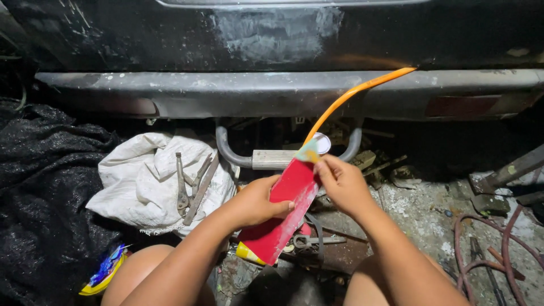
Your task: The person scrapes the rear bumper of a black car using a red scraper held in the left hand and a small yellow tool in the right hand. The person repeatedly scrapes the surface and occasionally wipes the tool on a white cloth.
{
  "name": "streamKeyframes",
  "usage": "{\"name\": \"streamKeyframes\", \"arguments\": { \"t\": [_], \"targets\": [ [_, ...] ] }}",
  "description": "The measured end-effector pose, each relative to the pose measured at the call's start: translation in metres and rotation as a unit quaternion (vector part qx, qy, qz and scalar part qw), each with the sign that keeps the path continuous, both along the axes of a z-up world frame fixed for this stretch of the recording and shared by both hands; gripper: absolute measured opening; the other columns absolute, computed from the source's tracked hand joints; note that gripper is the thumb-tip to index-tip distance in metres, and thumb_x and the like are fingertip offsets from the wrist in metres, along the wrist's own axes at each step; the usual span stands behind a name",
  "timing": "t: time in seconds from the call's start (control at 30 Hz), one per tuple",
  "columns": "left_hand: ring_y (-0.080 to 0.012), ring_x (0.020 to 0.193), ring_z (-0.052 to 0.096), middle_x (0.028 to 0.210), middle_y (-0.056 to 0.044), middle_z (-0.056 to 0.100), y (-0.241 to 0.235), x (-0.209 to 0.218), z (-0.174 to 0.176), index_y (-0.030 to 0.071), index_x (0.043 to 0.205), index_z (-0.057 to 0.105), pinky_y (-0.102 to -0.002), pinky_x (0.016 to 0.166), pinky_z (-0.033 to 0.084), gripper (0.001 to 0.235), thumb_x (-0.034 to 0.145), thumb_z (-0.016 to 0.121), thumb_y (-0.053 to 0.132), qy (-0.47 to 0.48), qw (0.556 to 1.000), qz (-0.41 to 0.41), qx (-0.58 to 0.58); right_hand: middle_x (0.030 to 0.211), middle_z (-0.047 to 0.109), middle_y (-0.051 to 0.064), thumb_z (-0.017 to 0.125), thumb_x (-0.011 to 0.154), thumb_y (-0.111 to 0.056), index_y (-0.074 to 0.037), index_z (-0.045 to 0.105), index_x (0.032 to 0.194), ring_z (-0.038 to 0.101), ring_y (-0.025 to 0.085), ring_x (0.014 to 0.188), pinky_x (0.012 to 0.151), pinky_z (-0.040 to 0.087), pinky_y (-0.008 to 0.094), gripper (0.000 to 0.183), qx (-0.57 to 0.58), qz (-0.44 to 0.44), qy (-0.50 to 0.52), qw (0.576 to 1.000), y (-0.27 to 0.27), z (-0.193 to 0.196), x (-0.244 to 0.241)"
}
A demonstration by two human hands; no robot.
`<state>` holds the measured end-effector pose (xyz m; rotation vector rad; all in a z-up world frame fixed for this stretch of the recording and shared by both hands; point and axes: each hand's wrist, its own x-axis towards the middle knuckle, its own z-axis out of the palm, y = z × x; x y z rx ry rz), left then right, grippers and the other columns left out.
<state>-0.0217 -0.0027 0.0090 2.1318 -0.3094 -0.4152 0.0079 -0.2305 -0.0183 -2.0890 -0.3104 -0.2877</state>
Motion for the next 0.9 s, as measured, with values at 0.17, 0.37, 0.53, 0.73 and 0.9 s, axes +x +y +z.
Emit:
{"name": "streamKeyframes", "arguments": {
  "t": [0.17,0.37,0.53,0.73,0.9],
  "targets": [
    [-0.0342,0.109,0.072,0.111,-0.014,0.077,0.003,0.000,-0.002,0.013,0.134,0.066,-0.042,0.089,0.056,0.057,0.080,0.077,0.030,-0.002,1.000,0.012,-0.004,0.070,0.075,0.011,0.057,0.103,-0.023,-0.017,0.076,0.093,0.070,0.020,0.071,0.075,0.055,0.040,0.022,-0.035,-0.006,0.011,0.999,0.003,0.005,-0.003],
    [-0.0352,0.108,0.072,0.109,-0.015,0.077,0.002,-0.005,0.007,0.013,0.130,0.067,-0.043,0.089,0.056,0.054,0.080,0.077,0.030,-0.002,1.000,0.009,0.004,0.066,0.073,0.008,0.055,0.105,-0.023,-0.017,0.075,0.092,0.062,0.013,0.066,0.073,0.055,0.036,0.024,-0.007,-0.023,0.002,1.000,0.006,0.000,-0.003],
    [-0.0343,0.108,0.072,0.108,-0.014,0.078,0.002,-0.003,0.003,0.013,0.129,0.068,-0.042,0.088,0.056,0.053,0.079,0.078,0.030,-0.004,1.000,0.010,0.008,0.065,0.071,0.012,0.057,0.103,-0.032,-0.024,0.074,0.091,0.072,0.033,0.071,0.069,0.054,0.040,0.023,-0.073,-0.042,-0.006,0.996,0.017,0.013,-0.012],
    [-0.0372,0.109,0.072,0.110,-0.017,0.077,0.003,-0.002,0.001,0.011,0.131,0.067,-0.044,0.090,0.056,0.056,0.079,0.078,0.029,-0.017,1.000,0.005,0.003,0.066,0.071,0.013,0.056,0.103,-0.031,-0.023,0.074,0.089,0.073,0.036,0.075,0.067,0.054,0.042,0.024,-0.089,-0.059,-0.010,0.994,0.017,0.013,-0.012],
    [-0.0369,0.109,0.072,0.109,-0.017,0.077,0.004,0.001,-0.003,0.011,0.130,0.067,-0.045,0.088,0.056,0.057,0.077,0.079,0.029,-0.017,1.000,0.008,-0.008,0.062,0.068,0.014,0.055,0.101,-0.032,-0.023,0.071,0.087,0.071,0.038,0.072,0.066,0.054,0.044,0.023,-0.100,-0.061,-0.005,0.993,0.020,0.013,-0.009]
  ]
}}
